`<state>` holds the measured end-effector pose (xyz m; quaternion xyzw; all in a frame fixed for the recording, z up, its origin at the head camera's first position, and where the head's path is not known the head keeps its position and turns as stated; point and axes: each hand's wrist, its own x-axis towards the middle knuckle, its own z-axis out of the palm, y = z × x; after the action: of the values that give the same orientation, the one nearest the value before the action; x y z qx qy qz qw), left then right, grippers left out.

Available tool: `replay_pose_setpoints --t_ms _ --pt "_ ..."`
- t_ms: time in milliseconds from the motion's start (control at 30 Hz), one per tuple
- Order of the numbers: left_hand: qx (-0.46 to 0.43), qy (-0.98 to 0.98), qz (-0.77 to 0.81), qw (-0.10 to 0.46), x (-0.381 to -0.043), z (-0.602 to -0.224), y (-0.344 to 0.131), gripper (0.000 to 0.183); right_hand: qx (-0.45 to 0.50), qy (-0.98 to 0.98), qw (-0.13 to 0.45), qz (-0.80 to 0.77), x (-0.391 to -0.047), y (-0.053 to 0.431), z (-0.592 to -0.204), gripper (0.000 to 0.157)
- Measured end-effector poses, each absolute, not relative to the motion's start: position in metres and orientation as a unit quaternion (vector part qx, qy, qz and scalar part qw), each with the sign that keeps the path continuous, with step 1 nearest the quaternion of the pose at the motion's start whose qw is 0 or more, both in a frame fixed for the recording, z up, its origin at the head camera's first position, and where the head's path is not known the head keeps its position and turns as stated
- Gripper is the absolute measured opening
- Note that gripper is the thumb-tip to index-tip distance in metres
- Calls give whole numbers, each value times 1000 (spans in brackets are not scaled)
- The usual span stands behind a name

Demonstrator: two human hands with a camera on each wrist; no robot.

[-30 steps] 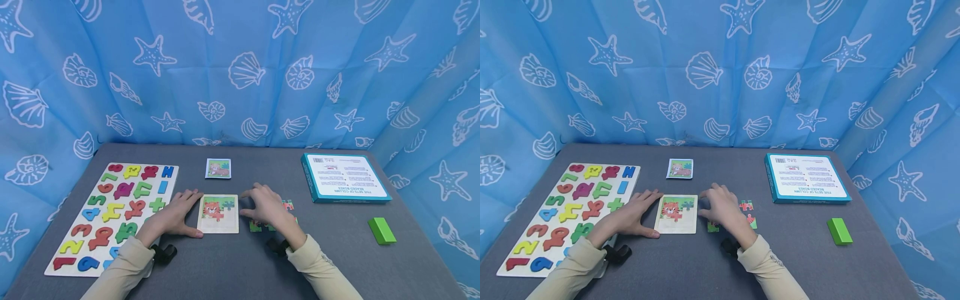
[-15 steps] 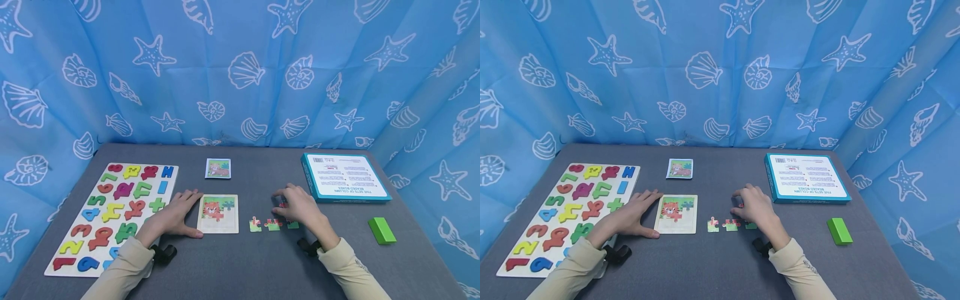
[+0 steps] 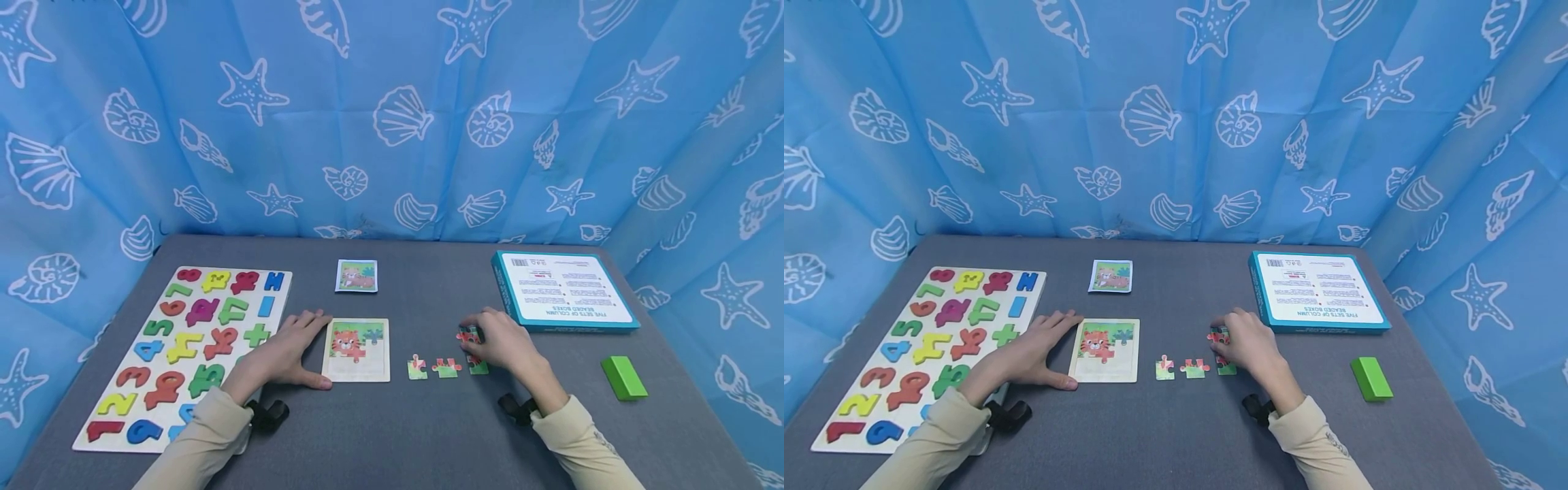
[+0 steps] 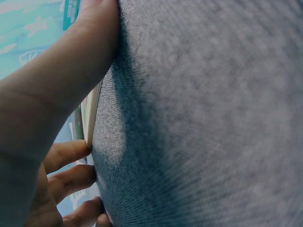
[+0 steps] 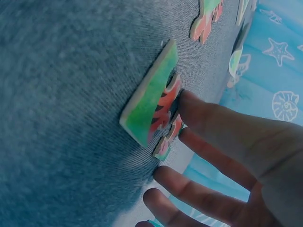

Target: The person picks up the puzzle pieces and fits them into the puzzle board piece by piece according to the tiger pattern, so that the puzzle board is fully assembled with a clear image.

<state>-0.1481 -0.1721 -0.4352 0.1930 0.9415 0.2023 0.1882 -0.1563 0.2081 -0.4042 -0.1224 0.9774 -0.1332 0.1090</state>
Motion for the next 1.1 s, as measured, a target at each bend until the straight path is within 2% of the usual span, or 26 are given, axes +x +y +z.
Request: replay_pose_setpoints --t_ms 500,933,1100 --pt "194 940 202 193 -149 -436 -172 117 -134 976 98 -143 -157 208 -407 26" --pt "195 941 198 193 -148 -434 -172 116 -166 969 64 -172 -157 203 -406 31" --pt "197 941 200 190 -148 -433 -172 116 -173 967 68 -173 -158 195 -403 30"
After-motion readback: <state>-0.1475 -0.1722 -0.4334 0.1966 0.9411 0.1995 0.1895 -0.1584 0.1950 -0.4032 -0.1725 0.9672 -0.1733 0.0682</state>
